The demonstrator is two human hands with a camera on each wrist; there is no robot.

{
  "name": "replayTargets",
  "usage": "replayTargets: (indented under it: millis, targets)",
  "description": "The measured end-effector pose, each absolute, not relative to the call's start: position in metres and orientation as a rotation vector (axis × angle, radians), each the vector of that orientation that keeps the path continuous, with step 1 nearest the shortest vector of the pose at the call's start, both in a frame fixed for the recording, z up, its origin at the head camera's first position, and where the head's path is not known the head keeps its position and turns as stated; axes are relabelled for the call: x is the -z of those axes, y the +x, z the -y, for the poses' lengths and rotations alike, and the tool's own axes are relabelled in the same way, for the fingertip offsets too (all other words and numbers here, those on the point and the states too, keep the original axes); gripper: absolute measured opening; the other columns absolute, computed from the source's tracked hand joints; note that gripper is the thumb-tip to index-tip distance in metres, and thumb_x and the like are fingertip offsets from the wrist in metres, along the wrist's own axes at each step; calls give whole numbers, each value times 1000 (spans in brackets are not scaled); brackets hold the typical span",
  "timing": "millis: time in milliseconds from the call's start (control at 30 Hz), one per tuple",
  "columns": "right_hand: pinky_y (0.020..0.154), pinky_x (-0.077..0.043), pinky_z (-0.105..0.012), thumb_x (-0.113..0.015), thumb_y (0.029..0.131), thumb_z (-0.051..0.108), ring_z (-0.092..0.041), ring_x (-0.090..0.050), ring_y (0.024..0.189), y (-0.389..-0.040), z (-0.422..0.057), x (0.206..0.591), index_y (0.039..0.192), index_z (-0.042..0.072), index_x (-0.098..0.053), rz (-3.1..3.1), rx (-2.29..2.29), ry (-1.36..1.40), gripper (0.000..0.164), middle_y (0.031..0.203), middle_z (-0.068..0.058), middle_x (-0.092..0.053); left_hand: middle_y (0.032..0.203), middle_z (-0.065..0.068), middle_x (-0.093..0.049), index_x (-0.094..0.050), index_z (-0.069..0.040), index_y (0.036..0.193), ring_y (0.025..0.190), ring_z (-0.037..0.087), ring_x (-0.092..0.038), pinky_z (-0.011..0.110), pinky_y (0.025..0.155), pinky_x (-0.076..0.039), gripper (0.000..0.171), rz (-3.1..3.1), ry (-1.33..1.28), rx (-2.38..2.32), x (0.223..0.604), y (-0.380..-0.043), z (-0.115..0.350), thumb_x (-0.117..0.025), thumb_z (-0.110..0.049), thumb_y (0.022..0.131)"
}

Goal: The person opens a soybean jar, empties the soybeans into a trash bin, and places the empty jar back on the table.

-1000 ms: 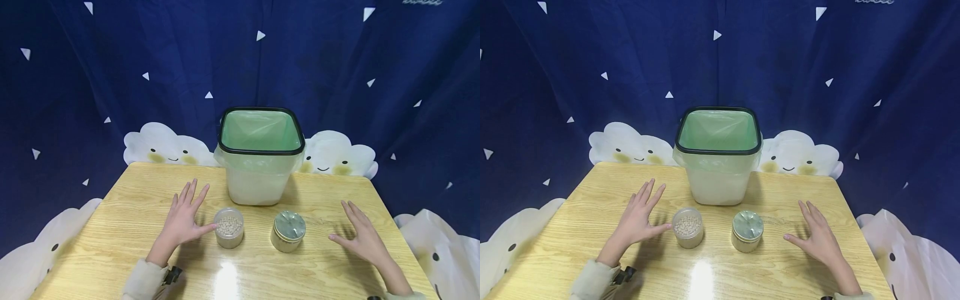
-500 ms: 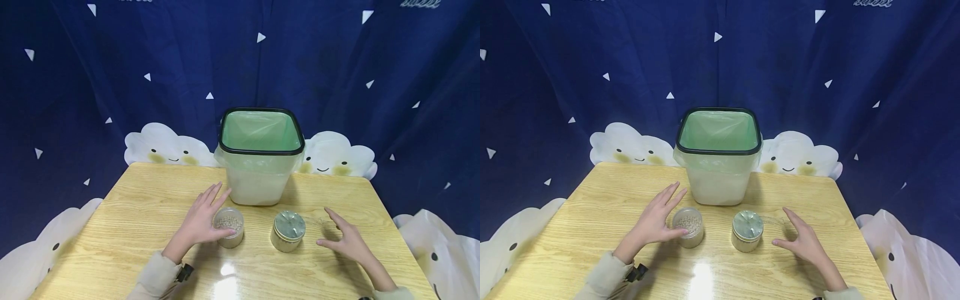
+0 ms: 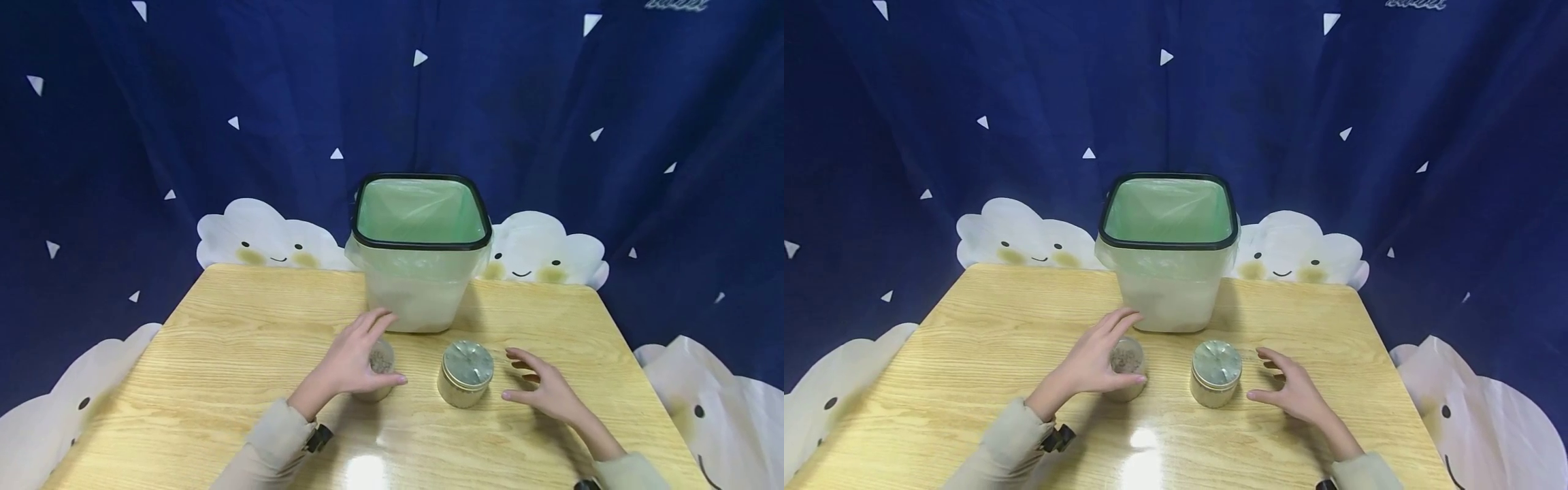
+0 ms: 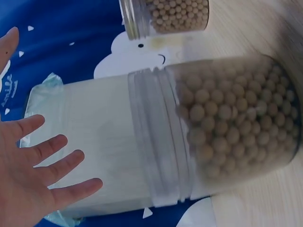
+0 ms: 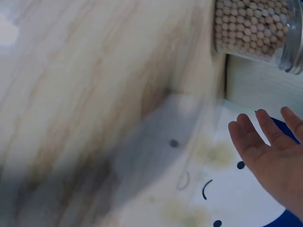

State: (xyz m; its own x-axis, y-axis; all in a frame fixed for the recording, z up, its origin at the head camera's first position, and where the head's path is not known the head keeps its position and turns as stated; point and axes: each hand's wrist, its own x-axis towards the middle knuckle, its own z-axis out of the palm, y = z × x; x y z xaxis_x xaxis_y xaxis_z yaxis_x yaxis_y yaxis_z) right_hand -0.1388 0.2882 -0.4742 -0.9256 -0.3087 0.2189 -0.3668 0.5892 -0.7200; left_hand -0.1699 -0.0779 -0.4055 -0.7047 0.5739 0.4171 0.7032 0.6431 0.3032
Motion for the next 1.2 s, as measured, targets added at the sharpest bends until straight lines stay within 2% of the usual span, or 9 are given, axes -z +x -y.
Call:
replayTargets:
  millis: [200, 333, 467, 633, 800, 900, 1067, 1133, 1200]
  targets:
    - [83, -44, -52, -79, 69, 14, -45, -49, 105, -144, -286, 484, 132, -5, -40, 2727, -1439, 646, 76, 123, -28, -48, 135, 10, -39, -35, -14, 139, 122, 25, -39, 45, 96, -37, 93, 2633, -1075, 651, 407, -174, 64, -65, -64, 67]
    - [85, -43, -51, -79, 68, 13, -45, -47, 107, -147, -283, 488, 132, -7, -38, 2701, -1577, 695, 79, 123, -26, -48, 136, 8, -38, -34, -16, 139, 123, 23, -38, 45, 93, -40, 92, 2666, -1105, 653, 407, -177, 54, -65, -64, 68]
    - [87, -43, -49, -79, 68, 10, -36, -49, 108, -150, -279, 491, 134, -7, -34, 2703, -1663, 698, 81, 122, -25, -48, 139, 5, -36, -32, -22, 141, 125, 22, -37, 44, 89, -43, 91, 2714, -1124, 636, 405, -180, 44, -61, -67, 69]
    - [88, -44, -45, -79, 68, 11, -25, -49, 109, -154, -277, 498, 136, -2, -33, 2749, -1675, 687, 82, 126, -22, -45, 138, 6, -37, -31, -22, 142, 125, 21, -36, 41, 96, -39, 90, 2700, -1216, 659, 408, -184, 31, -63, -64, 70]
    - [91, -42, -44, -79, 68, 11, -37, -45, 113, -156, -275, 502, 136, -6, -28, 2749, -1687, 738, 86, 130, -28, -40, 135, 7, -38, -31, -20, 142, 122, 21, -39, 40, 97, -37, 91, 2704, -1305, 642, 408, -188, 14, -65, -63, 69]
    - [93, -41, -39, -79, 68, 12, -35, -44, 115, -158, -273, 503, 137, -5, -27, 2752, -1702, 764, 89, 131, -27, -38, 136, 7, -38, -31, -20, 142, 121, 21, -40, 41, 94, -40, 92, 2740, -1323, 615, 407, -190, 5, -65, -63, 69]
    - [96, -37, -25, -78, 70, 10, -14, -45, 116, -161, -270, 505, 140, 0, -23, 2747, -1789, 836, 90, 134, -24, -35, 136, 5, -39, -33, -21, 141, 120, 20, -42, 41, 90, -43, 91, 2773, -1327, 587, 409, -193, -7, -67, -62, 68]
    - [96, -37, -23, -77, 70, 8, -14, -45, 116, -163, -269, 506, 141, 0, -20, 2739, -1826, 863, 92, 134, -25, -35, 136, 5, -39, -33, -21, 141, 120, 21, -42, 41, 90, -43, 91, 2785, -1322, 596, 411, -194, -11, -68, -62, 67]
    - [96, -36, -22, -77, 71, 8, -20, -44, 118, -164, -268, 507, 142, -1, -18, 2748, -1829, 872, 93, 135, -25, -34, 137, 6, -38, -33, -21, 141, 121, 22, -41, 43, 90, -42, 92, 2806, -1310, 613, 413, -196, -15, -68, -62, 67]
